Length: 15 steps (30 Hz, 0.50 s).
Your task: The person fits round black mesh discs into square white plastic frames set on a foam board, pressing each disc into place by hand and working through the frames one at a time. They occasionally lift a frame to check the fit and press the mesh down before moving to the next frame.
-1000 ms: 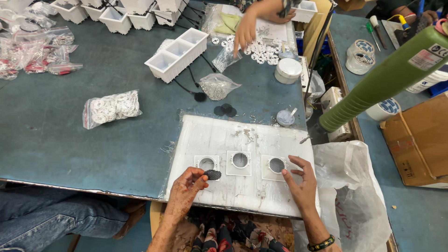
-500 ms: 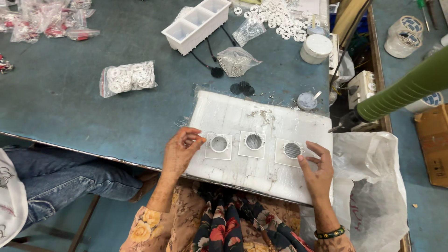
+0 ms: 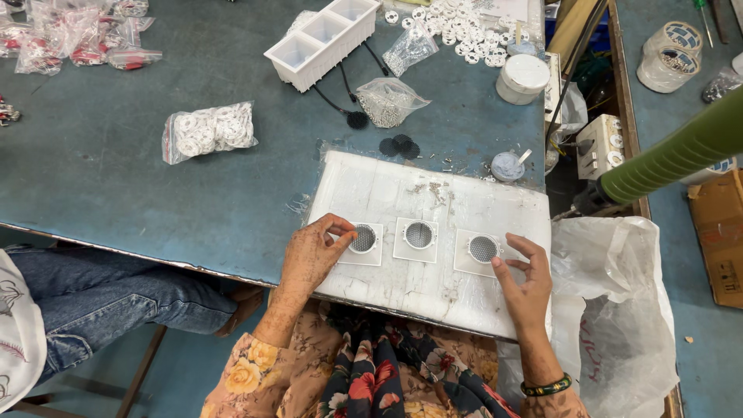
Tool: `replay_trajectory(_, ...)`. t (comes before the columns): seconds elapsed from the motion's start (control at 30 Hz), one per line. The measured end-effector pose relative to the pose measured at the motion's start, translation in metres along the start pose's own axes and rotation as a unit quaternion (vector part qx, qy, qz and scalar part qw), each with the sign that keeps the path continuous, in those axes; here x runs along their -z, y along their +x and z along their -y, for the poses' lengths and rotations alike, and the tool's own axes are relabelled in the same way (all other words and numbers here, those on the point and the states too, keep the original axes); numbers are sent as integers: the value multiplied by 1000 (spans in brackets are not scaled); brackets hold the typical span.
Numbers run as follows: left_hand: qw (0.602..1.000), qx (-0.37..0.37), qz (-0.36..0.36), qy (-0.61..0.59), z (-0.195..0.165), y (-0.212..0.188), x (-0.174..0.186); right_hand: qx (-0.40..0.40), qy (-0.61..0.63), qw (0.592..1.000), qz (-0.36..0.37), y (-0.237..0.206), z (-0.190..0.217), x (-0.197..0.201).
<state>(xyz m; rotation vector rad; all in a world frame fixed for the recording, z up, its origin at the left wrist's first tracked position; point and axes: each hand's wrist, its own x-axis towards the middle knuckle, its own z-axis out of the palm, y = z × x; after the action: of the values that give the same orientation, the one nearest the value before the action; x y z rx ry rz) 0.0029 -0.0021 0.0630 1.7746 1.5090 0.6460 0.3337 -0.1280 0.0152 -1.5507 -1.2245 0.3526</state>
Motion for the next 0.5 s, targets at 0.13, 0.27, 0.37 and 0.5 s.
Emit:
replay_trajectory(0.13, 1000, -14, -2, 17, -2, 0, 2, 4, 7, 1000, 1, 0, 1, 0)
replay_trajectory(0.27, 997, -50, -17, 58, -4, -3, 2, 4, 6, 1000, 1, 0, 1, 0)
replay_trajectory(0.37, 994, -66, -24, 86, -5, -5, 1, 5, 5, 1000, 1, 0, 0, 0)
replay_trajectory(0.5, 993, -55, -10, 101, -6, -5, 1, 5, 4, 1000, 2, 0, 0, 0)
